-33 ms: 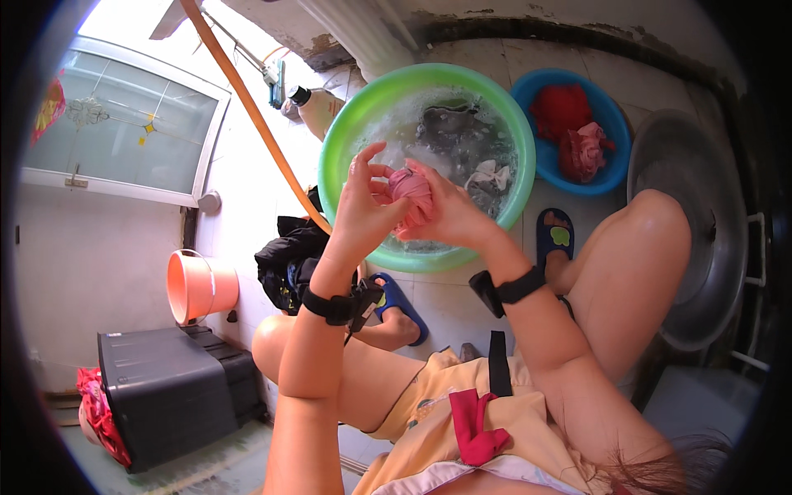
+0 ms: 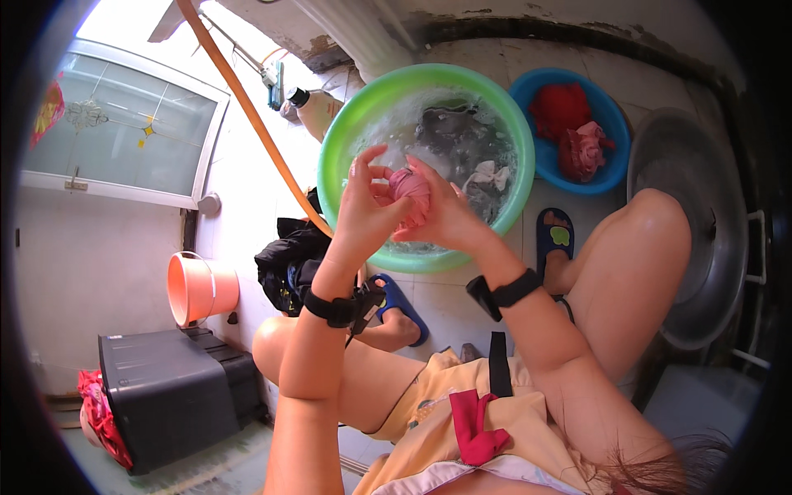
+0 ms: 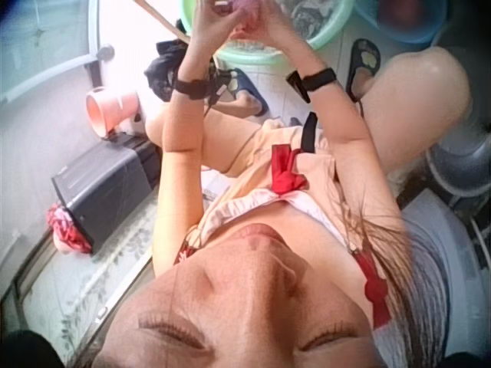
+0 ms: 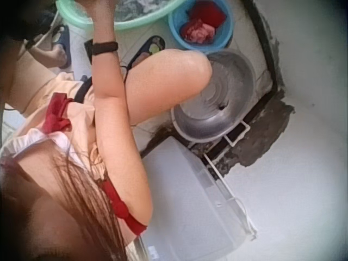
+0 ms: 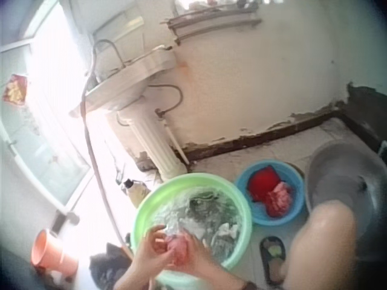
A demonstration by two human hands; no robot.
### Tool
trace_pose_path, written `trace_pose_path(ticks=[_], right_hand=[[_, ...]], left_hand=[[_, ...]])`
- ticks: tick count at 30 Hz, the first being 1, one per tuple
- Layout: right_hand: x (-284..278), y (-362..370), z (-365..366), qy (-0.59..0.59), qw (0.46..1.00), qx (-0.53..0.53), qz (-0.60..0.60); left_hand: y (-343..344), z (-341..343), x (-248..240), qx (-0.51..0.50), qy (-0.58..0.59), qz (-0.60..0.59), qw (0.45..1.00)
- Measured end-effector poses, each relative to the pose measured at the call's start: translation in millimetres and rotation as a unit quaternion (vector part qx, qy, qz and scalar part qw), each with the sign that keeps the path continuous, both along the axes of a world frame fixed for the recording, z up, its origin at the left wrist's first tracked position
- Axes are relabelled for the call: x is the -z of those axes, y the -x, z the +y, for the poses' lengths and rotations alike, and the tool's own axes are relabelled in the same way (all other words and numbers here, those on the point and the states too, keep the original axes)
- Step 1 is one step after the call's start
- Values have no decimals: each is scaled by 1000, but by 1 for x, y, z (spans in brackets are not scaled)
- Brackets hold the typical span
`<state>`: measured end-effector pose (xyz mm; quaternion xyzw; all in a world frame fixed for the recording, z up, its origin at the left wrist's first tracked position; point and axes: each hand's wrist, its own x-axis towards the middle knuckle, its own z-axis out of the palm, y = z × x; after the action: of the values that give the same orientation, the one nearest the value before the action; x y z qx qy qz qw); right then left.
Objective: The person washes various articles of clothing by hand in a basin of soapy water, scrubbing and wringing them out individually.
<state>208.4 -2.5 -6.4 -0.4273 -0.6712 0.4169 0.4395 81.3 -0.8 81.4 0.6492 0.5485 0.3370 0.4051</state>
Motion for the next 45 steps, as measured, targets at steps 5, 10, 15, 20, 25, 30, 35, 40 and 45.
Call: trace_pose_path(ticks=[5, 10, 15, 20, 25, 30, 35, 40, 45], right_hand=[[10, 22, -7, -27, 986, 158, 41], [41, 18, 2, 120, 977, 105, 140], [41, 13, 4, 251, 897, 40, 362], [18, -4, 8, 214, 955, -101, 179], [-4, -9, 16, 188, 971, -99, -109], [11, -3, 13, -65, 961, 28, -266], [30, 0, 11, -143, 939, 93, -299], [26, 0, 9, -214, 936, 129, -249], [22, -2, 16, -253, 949, 156, -108]], left_hand=[[-3, 1, 23, -50, -10, -103, 993], [-13, 4, 23, 10, 45, -113, 993], [-15, -1, 20, 167, -342, 494, 782], [-3, 20, 15, 265, -412, 519, 700], [4, 42, 6, 329, -398, 566, 643], [-3, 31, 27, 267, -95, 592, 754], [-8, 23, 44, 146, 106, 402, 898], [2, 3, 42, 2, 478, -95, 873], [3, -5, 25, 27, 515, -235, 824]])
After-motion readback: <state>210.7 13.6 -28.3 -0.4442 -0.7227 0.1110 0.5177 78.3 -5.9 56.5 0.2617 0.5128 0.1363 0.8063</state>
